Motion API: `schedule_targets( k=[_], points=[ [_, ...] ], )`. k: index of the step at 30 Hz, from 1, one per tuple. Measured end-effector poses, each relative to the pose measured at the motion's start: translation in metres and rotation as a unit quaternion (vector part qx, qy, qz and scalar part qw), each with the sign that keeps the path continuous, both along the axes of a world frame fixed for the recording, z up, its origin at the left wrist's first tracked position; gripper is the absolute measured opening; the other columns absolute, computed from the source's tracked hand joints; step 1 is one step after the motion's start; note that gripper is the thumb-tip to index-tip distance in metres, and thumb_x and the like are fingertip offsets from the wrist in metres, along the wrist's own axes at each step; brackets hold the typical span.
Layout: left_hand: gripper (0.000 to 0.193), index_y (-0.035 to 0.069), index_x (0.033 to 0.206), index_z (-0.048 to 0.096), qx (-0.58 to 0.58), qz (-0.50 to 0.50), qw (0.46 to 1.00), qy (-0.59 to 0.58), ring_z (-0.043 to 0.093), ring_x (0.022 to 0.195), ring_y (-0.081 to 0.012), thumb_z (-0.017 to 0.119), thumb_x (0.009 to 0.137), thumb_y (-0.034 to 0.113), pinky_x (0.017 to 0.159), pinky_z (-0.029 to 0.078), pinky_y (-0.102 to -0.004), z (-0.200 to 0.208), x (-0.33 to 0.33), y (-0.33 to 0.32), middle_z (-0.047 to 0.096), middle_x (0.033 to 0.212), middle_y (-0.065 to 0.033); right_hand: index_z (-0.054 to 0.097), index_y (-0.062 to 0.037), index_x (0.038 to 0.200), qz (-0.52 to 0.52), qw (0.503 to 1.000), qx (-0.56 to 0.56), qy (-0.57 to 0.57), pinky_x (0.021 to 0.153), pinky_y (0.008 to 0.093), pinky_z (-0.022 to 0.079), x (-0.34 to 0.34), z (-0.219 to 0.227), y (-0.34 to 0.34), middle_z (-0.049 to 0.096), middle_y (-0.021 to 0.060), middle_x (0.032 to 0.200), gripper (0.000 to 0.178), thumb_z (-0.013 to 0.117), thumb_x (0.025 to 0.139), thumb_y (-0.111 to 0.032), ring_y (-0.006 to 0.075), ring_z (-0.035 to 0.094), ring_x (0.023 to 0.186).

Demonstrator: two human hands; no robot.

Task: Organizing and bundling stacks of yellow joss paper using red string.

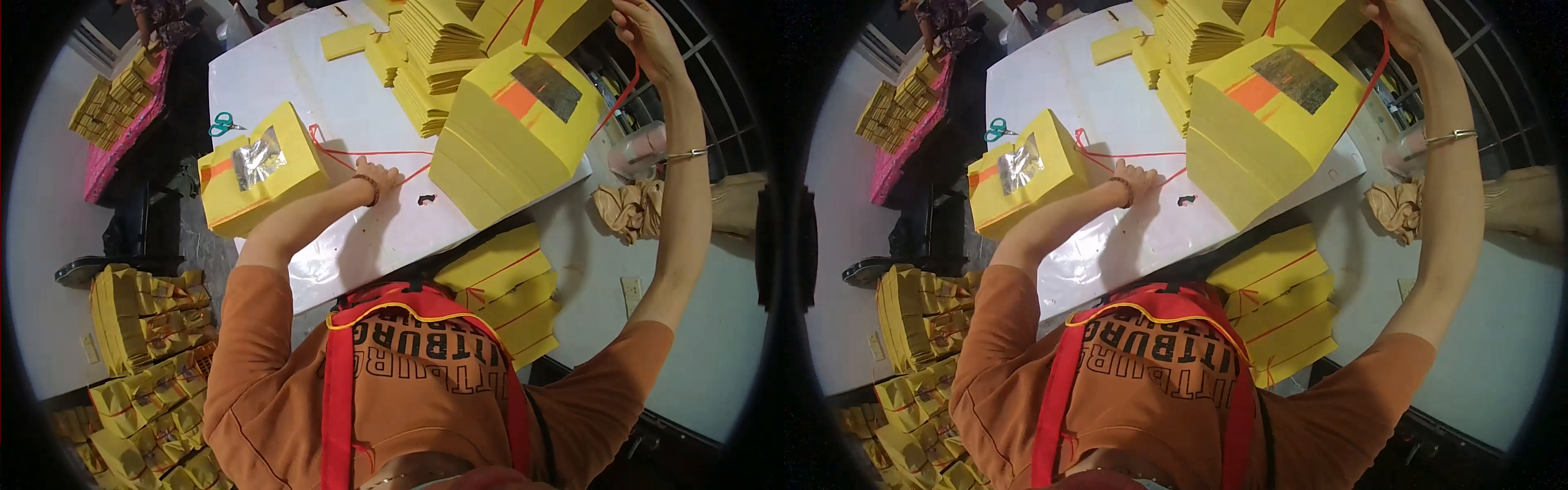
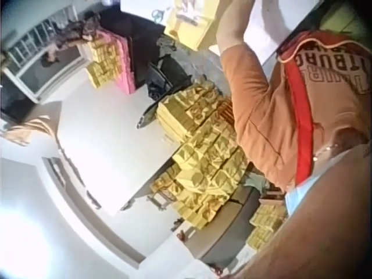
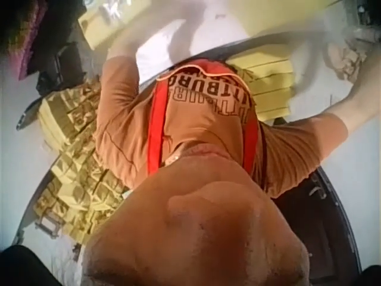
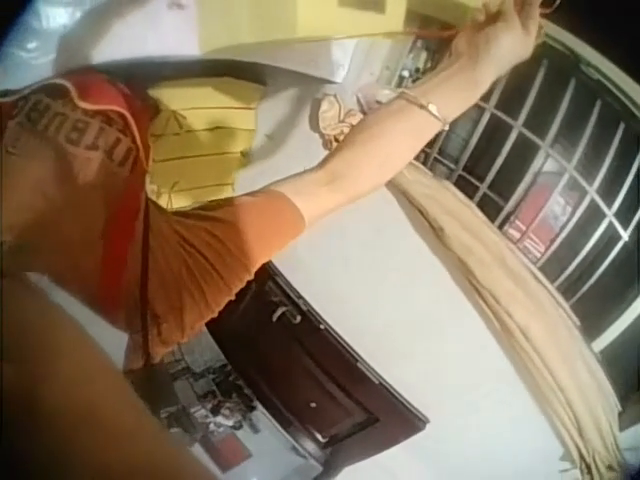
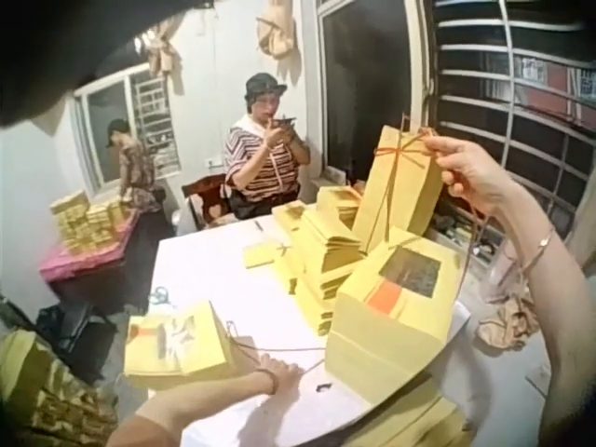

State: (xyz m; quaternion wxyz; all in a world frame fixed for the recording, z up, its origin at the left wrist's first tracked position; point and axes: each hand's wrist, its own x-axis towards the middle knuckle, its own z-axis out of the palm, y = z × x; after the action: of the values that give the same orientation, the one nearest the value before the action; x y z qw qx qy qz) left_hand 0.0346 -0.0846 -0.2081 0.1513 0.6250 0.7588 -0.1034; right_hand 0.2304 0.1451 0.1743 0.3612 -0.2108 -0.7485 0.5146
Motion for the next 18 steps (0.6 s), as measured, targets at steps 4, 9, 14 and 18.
schedule_targets(
  k=[4, 9, 14, 18],
  points=[
    [0.036, 0.006, 0.108, 0.056, -0.086, 0.052, 0.993, -0.056, 0.063, 0.088, -0.0336, 0.054, 0.075, 0.020, 0.075, 0.046, -0.0457, -0.084, -0.081, -0.010, 0.066, 0.092, -0.0163, 0.049, 0.0010, 0.122, 0.039, 0.999, -0.010, 0.006, 0.040, 0.0106, 0.033, -0.015, 0.005, -0.012, 0.053, -0.0039, 0.084, 0.037, 0.045, 0.086, -0.001, -0.0004, 0.043, 0.053],
    [0.022, 0.007, 0.091, 0.064, -0.038, 0.041, 0.981, -0.186, 0.056, 0.053, -0.0177, 0.055, 0.072, 0.013, 0.044, 0.043, -0.0345, 0.091, -0.116, 0.056, 0.060, 0.064, -0.0070, 0.052, -0.0002, 0.118, 0.015, 0.999, -0.027, 0.014, 0.039, 0.0100, 0.032, -0.006, 0.002, -0.007, 0.055, -0.0052, 0.084, 0.032, 0.051, 0.086, -0.005, -0.0015, 0.044, 0.052],
    [0.018, 0.009, 0.089, 0.063, 0.215, 0.014, 0.962, -0.165, 0.057, 0.058, -0.0111, 0.056, 0.084, 0.025, 0.045, 0.044, -0.0264, 0.286, -0.079, 0.122, 0.061, 0.071, -0.0015, 0.052, -0.0010, 0.117, 0.004, 0.999, -0.033, 0.043, 0.039, 0.0114, 0.031, -0.009, -0.001, -0.005, 0.056, -0.0050, 0.080, 0.034, 0.055, 0.084, -0.008, -0.0007, 0.045, 0.051],
    [0.009, 0.003, 0.084, 0.063, 0.241, -0.044, 0.876, -0.415, 0.053, 0.051, -0.0111, 0.058, 0.082, 0.010, 0.045, 0.042, -0.0234, 0.379, -0.028, 0.144, 0.060, 0.064, -0.0043, 0.053, -0.0041, 0.116, 0.034, 0.997, -0.058, -0.050, 0.040, 0.0131, 0.029, -0.005, -0.008, 0.002, 0.055, -0.0053, 0.074, 0.035, 0.058, 0.083, -0.010, 0.0007, 0.045, 0.051]
  ],
)
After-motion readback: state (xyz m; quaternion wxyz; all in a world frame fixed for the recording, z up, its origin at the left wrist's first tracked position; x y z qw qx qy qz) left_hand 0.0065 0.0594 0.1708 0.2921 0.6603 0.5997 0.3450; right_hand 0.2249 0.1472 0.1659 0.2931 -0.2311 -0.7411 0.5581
